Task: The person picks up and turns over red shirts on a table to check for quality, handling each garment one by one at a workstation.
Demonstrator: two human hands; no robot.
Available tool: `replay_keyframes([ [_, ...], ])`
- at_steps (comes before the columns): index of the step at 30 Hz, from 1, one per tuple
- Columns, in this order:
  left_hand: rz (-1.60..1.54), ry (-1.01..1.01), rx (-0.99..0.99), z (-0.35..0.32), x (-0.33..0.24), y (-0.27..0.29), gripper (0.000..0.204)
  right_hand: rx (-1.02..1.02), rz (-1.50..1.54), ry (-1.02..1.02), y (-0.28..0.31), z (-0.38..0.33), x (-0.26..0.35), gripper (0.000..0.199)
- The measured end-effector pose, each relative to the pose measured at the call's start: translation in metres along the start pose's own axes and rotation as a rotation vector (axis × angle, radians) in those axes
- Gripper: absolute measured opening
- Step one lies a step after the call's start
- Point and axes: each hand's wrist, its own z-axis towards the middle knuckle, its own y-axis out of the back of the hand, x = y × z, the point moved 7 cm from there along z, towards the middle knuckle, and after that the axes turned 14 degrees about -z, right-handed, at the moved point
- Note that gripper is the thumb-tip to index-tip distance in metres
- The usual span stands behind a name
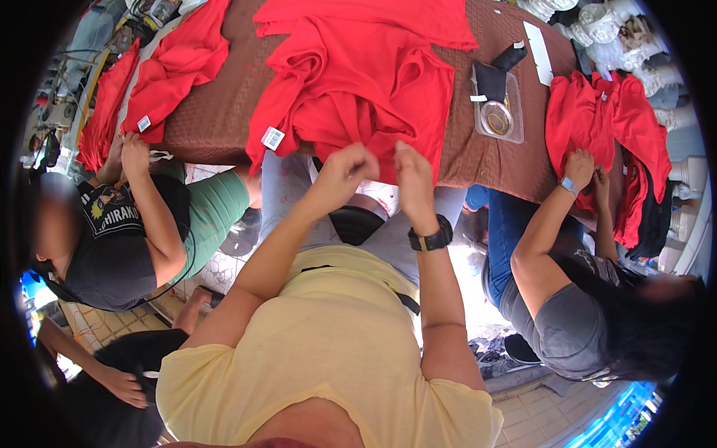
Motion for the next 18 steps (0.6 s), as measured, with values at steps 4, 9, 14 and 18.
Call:
replay_keyframes([
  [4, 0.437, 0.174, 0.202, -0.031, -0.033, 0.012, 0.029, -0.117, -0.067, -0.017, 0.033, -0.016, 0.029, 0.035],
  [9, 0.539, -0.408, -0.156, 0.018, -0.032, -0.002, 0.041, -0.058, -0.076, 0.199, 0.003, -0.006, 0.042, 0.025],
  [14, -0.278, 0.028, -0.068, 0.046, -0.014, 0.02, 0.029, -0.412, -0.298, 0.414, 0.026, -0.014, 0.074, 0.026],
  [18, -0.822, 0.202, 0.018, 0.05, -0.043, 0.023, 0.039, -0.127, 0.039, 0.173, 0.019, -0.01, 0.071, 0.029],
])
